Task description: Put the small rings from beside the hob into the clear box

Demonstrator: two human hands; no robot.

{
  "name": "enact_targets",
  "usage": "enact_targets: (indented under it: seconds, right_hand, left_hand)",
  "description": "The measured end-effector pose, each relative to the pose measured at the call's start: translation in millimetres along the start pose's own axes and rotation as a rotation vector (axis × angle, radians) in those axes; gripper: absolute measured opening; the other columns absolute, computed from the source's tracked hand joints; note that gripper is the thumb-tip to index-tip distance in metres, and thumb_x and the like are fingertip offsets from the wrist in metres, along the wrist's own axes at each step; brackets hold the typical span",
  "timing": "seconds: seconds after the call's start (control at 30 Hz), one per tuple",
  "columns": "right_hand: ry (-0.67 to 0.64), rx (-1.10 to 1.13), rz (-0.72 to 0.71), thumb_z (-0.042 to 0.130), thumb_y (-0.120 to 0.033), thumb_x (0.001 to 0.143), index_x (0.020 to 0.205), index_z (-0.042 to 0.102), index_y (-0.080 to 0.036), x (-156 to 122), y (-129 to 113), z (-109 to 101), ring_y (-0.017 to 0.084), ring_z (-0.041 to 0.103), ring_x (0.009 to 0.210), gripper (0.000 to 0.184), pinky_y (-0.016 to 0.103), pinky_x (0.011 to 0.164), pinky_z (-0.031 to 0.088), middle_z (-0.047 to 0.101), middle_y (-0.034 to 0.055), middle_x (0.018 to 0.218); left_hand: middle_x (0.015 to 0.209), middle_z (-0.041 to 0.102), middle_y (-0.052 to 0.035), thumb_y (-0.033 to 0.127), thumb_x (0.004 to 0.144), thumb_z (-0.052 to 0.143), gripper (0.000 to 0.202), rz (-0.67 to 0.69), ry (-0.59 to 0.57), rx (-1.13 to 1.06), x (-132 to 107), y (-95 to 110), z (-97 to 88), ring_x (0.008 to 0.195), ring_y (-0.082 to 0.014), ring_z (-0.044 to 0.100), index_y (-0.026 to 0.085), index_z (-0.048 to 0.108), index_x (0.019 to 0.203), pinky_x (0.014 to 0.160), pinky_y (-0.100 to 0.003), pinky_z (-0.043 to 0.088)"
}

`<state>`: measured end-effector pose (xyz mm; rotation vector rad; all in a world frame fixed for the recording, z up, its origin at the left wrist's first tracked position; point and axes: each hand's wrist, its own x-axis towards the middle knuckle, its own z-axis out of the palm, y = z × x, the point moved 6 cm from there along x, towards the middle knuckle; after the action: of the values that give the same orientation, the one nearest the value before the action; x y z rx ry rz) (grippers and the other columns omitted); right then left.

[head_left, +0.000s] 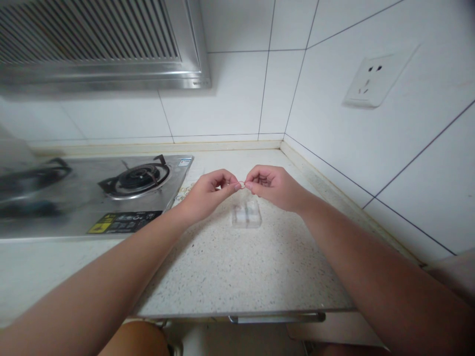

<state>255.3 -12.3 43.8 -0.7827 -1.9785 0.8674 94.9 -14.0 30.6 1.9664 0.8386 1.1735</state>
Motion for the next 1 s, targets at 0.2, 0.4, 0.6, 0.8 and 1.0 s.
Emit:
enact_targets:
  seconds: [0.2,0.4,0.6,0.8,1.0]
  right_hand:
    - [-0.010,-0.011,-0.015,0.067,-0.034,0.084,0.084,0.064,-0.016,-0.3,-0.3,-1.3,0.010,0.050,0.061,0.018,0.026,0.055,0.039,0.058,-0.0012,0.067]
    - [-0.015,-0.039,0.006,0.062,-0.034,0.088,0.085,0.064,-0.017,-0.3,1.7,-2.8,0.012,0.054,0.063,0.018,0.027,0.059,0.043,0.060,-0.0001,0.069]
    - [-0.014,-0.043,0.005,0.061,-0.035,0.088,0.084,0.065,-0.016,0.5,1.2,-3.3,0.011,0.054,0.063,0.019,0.027,0.058,0.043,0.061,0.0002,0.069]
    - [-0.011,-0.067,0.007,0.061,-0.034,0.089,0.084,0.065,-0.016,0.2,1.9,-3.6,0.011,0.052,0.061,0.019,0.026,0.056,0.040,0.060,-0.0003,0.068]
    - [-0.010,-0.073,0.004,0.062,-0.035,0.088,0.084,0.064,-0.017,0.4,2.7,-3.9,0.011,0.053,0.063,0.019,0.027,0.057,0.041,0.061,-0.0002,0.068]
  left_hand:
    - [0.077,0.061,-0.0007,0.039,0.088,0.066,0.024,-0.006,-0.011,-0.012,-0.4,-1.5,0.1,0.067,-0.0094,0.050,0.015,0.065,0.086,0.062,-0.023,0.040]
    - [0.080,0.063,-0.0019,0.039,0.088,0.066,0.023,-0.001,-0.028,-0.001,-0.1,-3.0,0.1,0.073,-0.0111,0.053,0.016,0.067,0.088,0.064,-0.023,0.042]
    - [0.083,0.064,-0.0028,0.036,0.090,0.063,0.021,-0.007,-0.054,-0.017,-0.4,-3.8,1.3,0.073,-0.0114,0.053,0.016,0.067,0.091,0.063,-0.024,0.042]
    - [0.083,0.064,-0.0020,0.029,0.091,0.060,0.015,-0.002,-0.064,0.004,-1.2,-1.1,1.5,0.070,-0.0094,0.052,0.016,0.067,0.089,0.063,-0.022,0.042]
    - [0.083,0.064,-0.0023,0.034,0.093,0.059,0.020,-0.015,-0.066,-0.006,-1.0,1.0,1.9,0.065,-0.0080,0.051,0.016,0.066,0.089,0.057,-0.020,0.040]
